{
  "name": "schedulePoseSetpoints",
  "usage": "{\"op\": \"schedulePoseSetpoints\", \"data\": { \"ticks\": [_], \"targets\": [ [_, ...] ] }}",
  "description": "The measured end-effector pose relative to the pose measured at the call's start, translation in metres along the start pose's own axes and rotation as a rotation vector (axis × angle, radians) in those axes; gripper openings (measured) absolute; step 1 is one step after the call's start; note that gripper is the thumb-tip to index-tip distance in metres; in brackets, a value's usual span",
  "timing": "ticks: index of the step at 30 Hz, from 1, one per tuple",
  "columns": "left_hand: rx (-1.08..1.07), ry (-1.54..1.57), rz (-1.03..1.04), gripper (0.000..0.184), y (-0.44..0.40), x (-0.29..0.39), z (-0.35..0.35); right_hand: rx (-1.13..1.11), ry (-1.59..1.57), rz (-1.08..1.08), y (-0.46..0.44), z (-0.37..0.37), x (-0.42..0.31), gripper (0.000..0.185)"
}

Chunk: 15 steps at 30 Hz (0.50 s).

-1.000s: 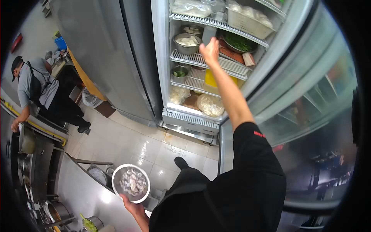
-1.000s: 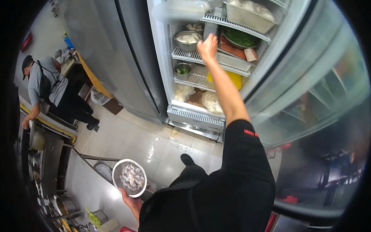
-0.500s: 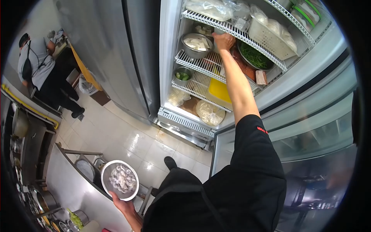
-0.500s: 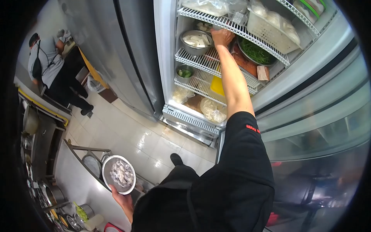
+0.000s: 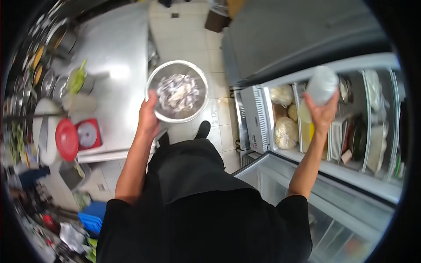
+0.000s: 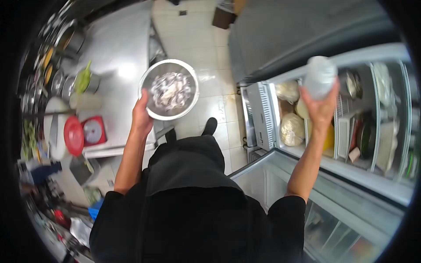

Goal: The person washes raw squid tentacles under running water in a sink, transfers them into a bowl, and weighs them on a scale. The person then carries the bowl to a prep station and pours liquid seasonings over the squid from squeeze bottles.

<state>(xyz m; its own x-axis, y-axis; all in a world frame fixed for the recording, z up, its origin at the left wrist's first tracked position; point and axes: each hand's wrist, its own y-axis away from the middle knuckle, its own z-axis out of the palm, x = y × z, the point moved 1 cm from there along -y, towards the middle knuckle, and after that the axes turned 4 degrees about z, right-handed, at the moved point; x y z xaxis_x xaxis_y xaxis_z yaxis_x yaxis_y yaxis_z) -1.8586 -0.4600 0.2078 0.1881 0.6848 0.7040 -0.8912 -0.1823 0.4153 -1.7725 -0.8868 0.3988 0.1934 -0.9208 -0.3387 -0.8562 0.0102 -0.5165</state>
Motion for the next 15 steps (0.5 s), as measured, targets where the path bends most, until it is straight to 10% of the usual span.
{"op": "schedulePoseSetpoints", "data": {
  "ticks": [5, 15],
  "targets": [
    [0.034, -0.177, 0.168, 0.058, 0.005, -0.001, -0.032, -0.600, -0.102, -0.429, 0.028, 0.076, -0.137, 0.088],
    [0.172, -0.071, 0.165, 0.053, 0.032, 0.023, -0.112, -0.555, 0.651, -1.234, 0.085, 0.185, -0.341, 0.054]
  ]
}}
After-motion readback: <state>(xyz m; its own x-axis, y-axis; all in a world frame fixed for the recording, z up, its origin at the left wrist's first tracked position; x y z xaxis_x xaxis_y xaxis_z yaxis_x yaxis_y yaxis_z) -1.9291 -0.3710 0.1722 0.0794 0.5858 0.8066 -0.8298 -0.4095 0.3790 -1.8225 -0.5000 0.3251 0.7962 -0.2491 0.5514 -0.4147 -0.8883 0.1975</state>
